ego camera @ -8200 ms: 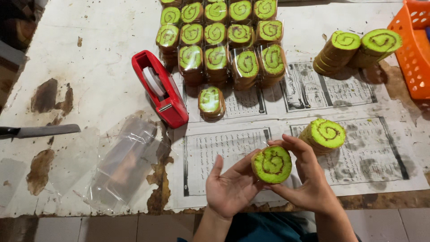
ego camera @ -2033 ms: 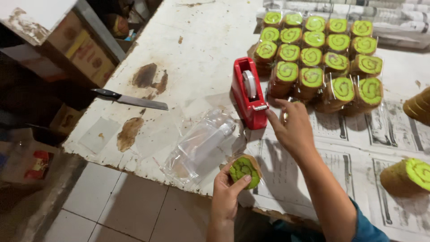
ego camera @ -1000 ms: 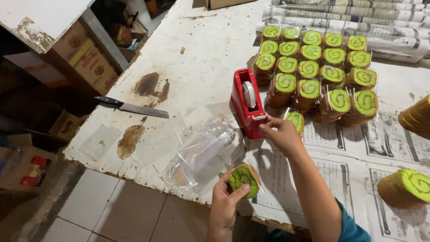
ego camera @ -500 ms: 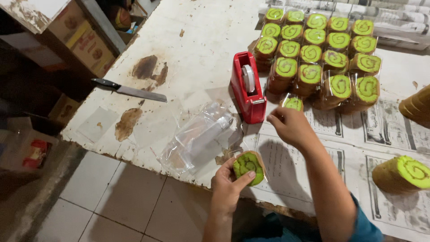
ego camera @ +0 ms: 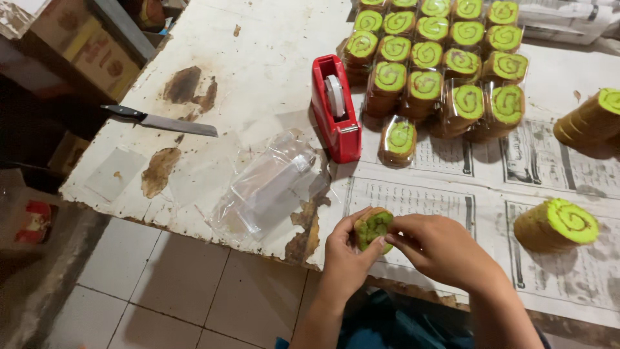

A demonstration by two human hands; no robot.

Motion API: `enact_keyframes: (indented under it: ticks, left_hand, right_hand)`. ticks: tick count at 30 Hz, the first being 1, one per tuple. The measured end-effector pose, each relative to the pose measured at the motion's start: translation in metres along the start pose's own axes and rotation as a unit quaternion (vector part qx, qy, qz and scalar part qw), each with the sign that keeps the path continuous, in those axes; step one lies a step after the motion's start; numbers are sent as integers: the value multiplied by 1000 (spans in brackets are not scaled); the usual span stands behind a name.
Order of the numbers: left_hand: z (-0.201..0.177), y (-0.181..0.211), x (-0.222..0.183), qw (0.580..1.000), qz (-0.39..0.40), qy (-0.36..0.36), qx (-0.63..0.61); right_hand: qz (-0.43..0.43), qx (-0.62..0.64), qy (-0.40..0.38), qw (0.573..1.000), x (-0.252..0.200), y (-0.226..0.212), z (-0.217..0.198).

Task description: The person packages green cake rolls by individually wrapping them in plastic film and securing the wrap with adhesive tape.

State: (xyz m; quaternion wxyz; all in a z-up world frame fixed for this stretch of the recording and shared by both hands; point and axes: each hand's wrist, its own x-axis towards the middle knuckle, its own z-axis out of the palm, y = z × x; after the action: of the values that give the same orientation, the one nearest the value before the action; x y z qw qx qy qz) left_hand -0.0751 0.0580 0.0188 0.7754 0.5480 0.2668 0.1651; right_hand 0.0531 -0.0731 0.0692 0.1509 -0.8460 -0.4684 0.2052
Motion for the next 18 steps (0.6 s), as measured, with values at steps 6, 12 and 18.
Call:
enact_keyframes:
  ticks: [6, 12, 18]
  left_hand:
    - [7, -6, -3, 998, 43, 11, 44]
    - [16, 0, -7, 991, 41, 54, 116]
    - [16, -8, -4, 988, 61, 56, 132]
  right_hand:
    - [42, -48, -9, 998, 2, 5, 5]
    - [147, -55, 16, 987, 2, -17, 8]
    - [216, -73, 10, 974, 5, -20, 10]
